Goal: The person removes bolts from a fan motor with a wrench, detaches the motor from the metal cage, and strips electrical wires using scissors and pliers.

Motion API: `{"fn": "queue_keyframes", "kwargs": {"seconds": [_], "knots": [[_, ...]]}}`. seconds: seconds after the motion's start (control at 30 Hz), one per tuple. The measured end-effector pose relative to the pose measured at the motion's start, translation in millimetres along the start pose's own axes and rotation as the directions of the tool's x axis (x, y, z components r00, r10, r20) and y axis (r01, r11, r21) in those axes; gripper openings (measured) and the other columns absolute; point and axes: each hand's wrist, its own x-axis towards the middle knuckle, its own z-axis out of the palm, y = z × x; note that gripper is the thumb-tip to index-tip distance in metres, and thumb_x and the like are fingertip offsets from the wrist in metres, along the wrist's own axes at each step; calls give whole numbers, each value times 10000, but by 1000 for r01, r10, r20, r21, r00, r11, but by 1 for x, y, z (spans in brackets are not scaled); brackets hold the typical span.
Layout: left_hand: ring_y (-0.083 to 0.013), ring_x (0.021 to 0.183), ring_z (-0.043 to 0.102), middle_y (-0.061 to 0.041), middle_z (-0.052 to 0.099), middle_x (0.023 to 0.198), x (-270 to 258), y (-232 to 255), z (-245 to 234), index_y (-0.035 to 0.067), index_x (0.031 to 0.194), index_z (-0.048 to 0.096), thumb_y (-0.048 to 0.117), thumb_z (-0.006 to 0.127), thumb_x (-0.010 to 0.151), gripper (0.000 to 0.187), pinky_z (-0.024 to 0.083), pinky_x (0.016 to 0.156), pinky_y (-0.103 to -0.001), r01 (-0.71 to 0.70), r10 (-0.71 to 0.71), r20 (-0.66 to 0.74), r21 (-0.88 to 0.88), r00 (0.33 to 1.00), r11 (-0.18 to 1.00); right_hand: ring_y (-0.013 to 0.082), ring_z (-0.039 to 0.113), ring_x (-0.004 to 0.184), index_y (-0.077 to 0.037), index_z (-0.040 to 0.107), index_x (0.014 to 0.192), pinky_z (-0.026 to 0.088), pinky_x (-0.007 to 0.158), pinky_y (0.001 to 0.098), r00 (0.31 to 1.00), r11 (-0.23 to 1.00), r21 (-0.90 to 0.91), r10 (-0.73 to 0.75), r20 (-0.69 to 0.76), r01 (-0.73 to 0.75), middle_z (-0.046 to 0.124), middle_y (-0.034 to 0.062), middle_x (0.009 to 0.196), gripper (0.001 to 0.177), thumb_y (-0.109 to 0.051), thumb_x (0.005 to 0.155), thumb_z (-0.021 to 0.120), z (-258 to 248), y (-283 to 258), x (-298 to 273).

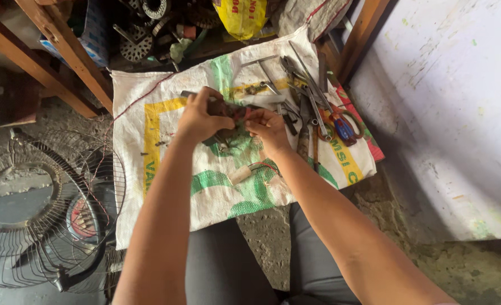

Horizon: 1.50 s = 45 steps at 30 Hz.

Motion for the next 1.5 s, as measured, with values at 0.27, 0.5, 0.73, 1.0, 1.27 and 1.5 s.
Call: {"fn": "queue_keyframes", "kwargs": {"seconds": [0.27,0.5,0.73,1.0,1.27,1.5], "knots": [[-332,1170,603,-109,567,1245,0,7,1,257,1245,590,370,935,537,796,518,971,-445,22,-22,-9,71,1000,997,67,591,673,-45,723,968,448,571,245,998,995,-95,45,53,-40,705,7,812,112,-101,883,769,8,7,9],[-335,1183,589,-114,573,1230,1,-2,2,247,1247,597,363,934,529,802,517,982,-436,-23,24,-25,19,999,1000,68,544,627,-44,688,924,407,547,238,985,971,-222,-121,-123,91,647,-2,737,163,-182,955,769,22,5,-4],[-357,1210,581,-132,538,1283,3,3,0,257,1293,563,359,918,547,833,526,989,-447,57,-58,35,37,998,998,50,623,770,-62,716,1030,499,680,225,984,979,-100,-180,1,179,711,-21,883,178,-148,898,799,33,-6,-13],[-424,1228,561,-188,481,1327,12,19,-1,291,1358,509,414,903,584,877,500,1021,-479,120,-142,114,179,983,976,94,633,691,-46,733,961,507,617,258,990,993,-67,99,99,-93,712,18,805,130,-98,861,796,-5,11,21],[-394,1245,568,-169,548,1303,8,37,10,276,1307,571,493,868,597,799,502,1011,-478,56,-73,43,316,996,947,137,695,715,-40,749,972,560,639,294,945,935,-169,324,46,-312,766,64,867,176,-74,801,774,-9,-27,30],[-395,1234,552,-158,544,1301,6,53,20,264,1279,582,512,894,595,792,492,1001,-490,44,-58,23,393,998,918,253,728,887,-83,759,986,557,813,374,941,61,-980,296,-164,-189,764,127,973,346,-326,772,880,-2,-149,4]]}}
